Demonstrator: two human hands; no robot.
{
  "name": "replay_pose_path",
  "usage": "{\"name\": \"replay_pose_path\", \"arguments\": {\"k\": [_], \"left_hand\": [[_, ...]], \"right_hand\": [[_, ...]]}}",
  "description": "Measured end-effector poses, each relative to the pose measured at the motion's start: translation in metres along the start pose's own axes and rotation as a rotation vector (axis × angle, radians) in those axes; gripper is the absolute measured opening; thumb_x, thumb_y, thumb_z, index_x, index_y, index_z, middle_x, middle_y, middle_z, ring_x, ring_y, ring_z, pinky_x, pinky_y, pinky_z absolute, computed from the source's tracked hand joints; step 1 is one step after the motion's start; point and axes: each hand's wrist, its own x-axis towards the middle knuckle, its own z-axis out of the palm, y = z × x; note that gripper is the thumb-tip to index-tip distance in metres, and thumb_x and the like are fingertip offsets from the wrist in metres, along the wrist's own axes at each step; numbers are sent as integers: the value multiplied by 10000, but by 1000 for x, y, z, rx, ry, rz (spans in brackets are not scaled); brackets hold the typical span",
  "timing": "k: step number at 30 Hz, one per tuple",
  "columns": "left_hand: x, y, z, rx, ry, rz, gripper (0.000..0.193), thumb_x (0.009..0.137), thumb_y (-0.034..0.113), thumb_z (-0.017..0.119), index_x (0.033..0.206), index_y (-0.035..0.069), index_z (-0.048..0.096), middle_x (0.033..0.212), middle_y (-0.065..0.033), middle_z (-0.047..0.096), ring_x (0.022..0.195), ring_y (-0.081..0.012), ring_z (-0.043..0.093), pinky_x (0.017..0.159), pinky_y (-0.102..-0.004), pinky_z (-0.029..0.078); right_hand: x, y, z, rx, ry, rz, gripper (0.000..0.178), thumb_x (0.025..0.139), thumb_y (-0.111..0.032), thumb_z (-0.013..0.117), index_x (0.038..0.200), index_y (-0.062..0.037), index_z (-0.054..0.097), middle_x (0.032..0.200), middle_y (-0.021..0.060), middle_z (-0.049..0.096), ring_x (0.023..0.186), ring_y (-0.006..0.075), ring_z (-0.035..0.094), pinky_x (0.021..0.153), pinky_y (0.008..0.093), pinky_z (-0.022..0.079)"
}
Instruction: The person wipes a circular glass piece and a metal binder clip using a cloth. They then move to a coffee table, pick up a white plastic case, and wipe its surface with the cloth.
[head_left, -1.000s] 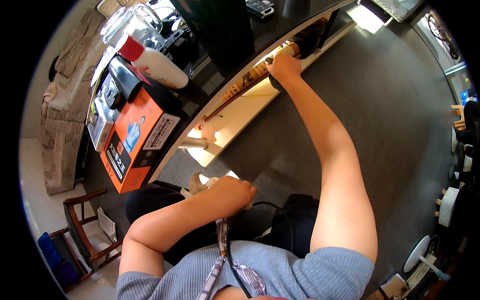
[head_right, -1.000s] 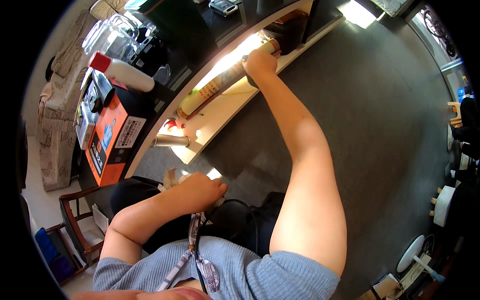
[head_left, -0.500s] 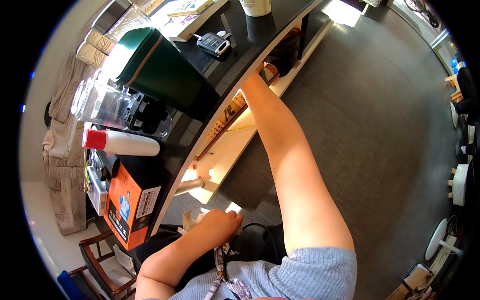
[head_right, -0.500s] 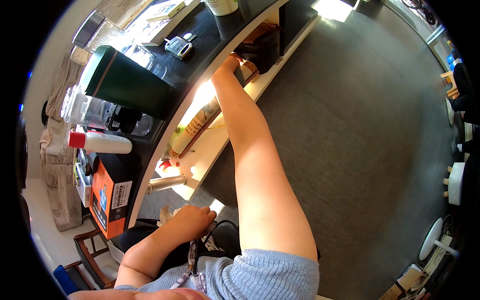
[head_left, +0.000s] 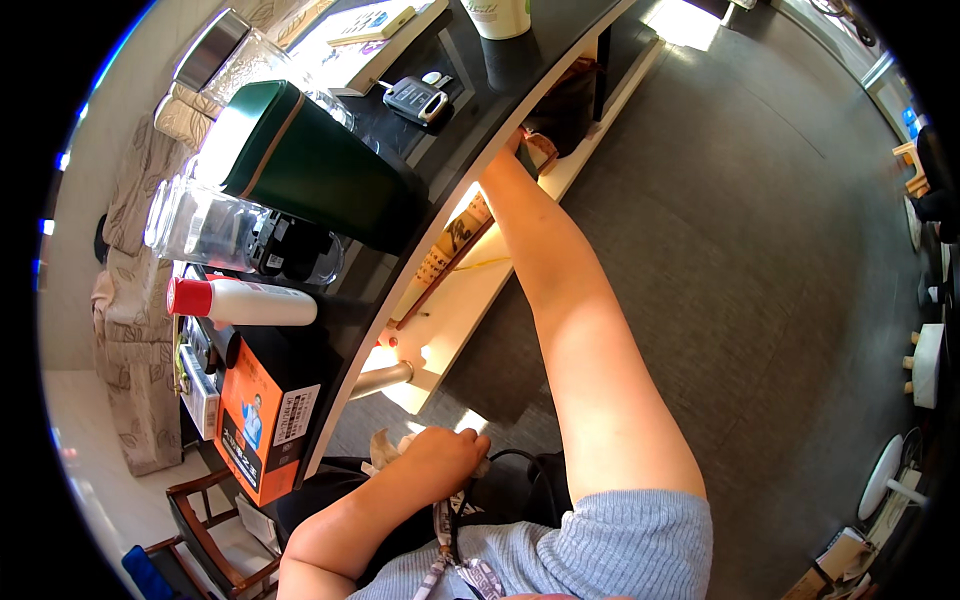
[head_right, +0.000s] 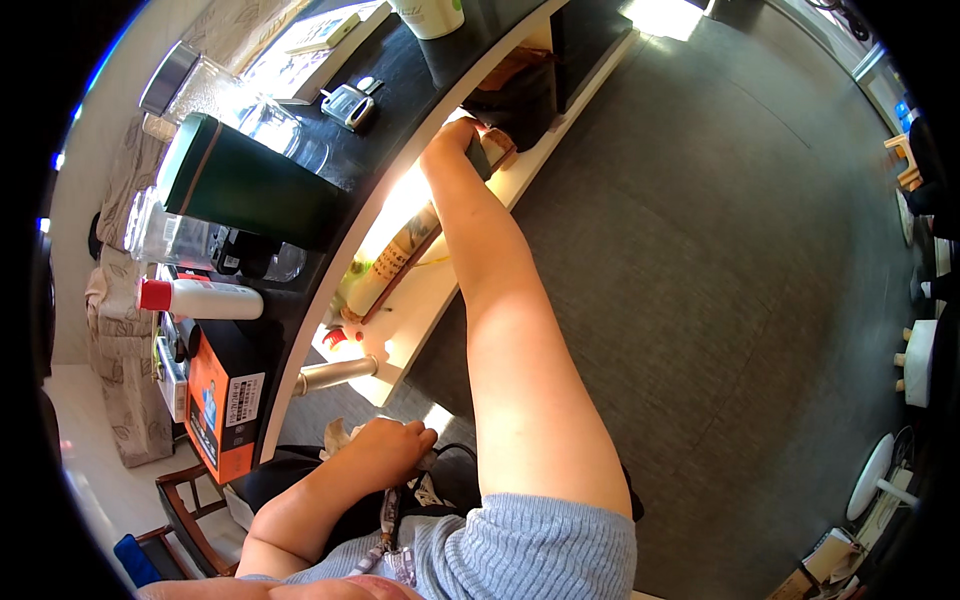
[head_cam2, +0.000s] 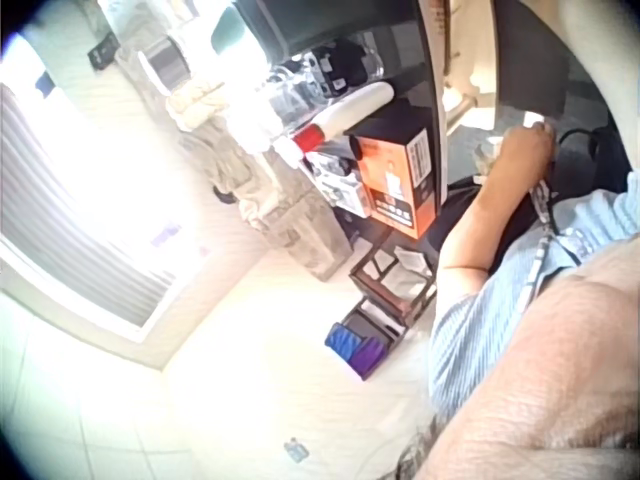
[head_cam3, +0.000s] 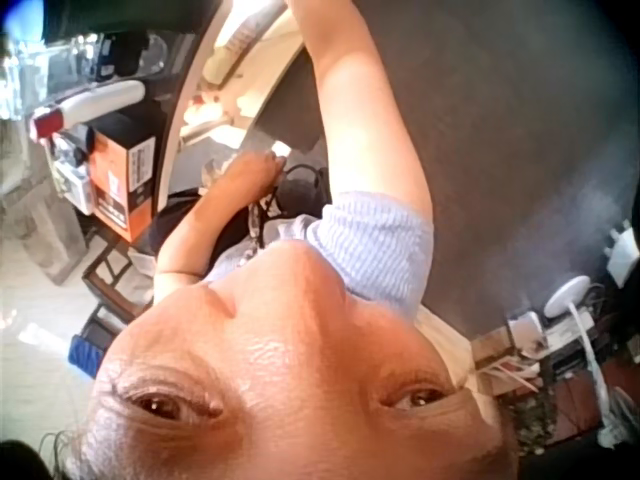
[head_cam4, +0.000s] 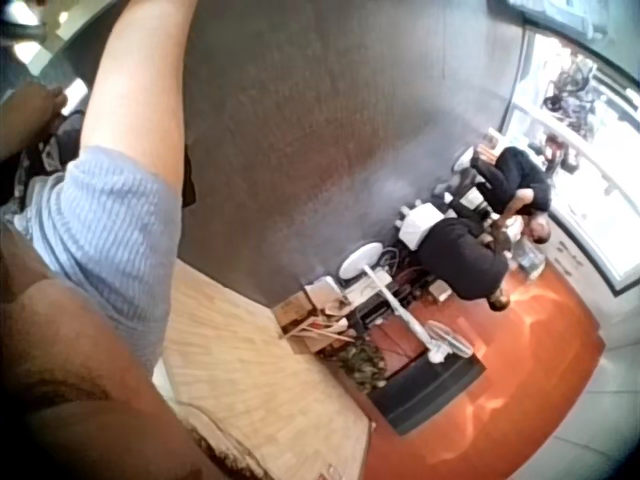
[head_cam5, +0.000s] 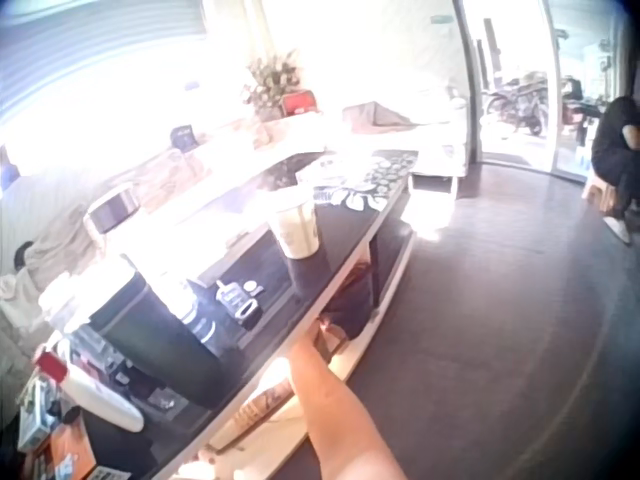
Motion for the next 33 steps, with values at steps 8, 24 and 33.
{"name": "replay_pose_path", "arguments": {"k": [8,24,33], "left_hand": [[-1,3,1,33,36,23,216,769,164,630,936,46,557,823,-100,607,672,-291,655,580,-395,520],[-8,12,-3,31,37,-2,264,720,149,665,945,45,573,834,-105,623,705,-286,666,587,-383,527],[-15,11,7,42,87,-6,216,740,130,639,926,41,572,819,-100,617,666,-273,661,537,-370,519]], "right_hand": [[-2,6,2,6,23,-13,483,864,-314,598,1270,-54,573,1258,176,563,1095,295,608,803,405,542],[5,6,9,4,82,-34,481,849,-305,623,1248,-40,580,1199,152,605,1025,288,647,777,391,542],[8,-1,18,-7,117,-67,480,840,-299,637,1236,-33,584,1165,138,629,986,284,669,763,383,542]]}}
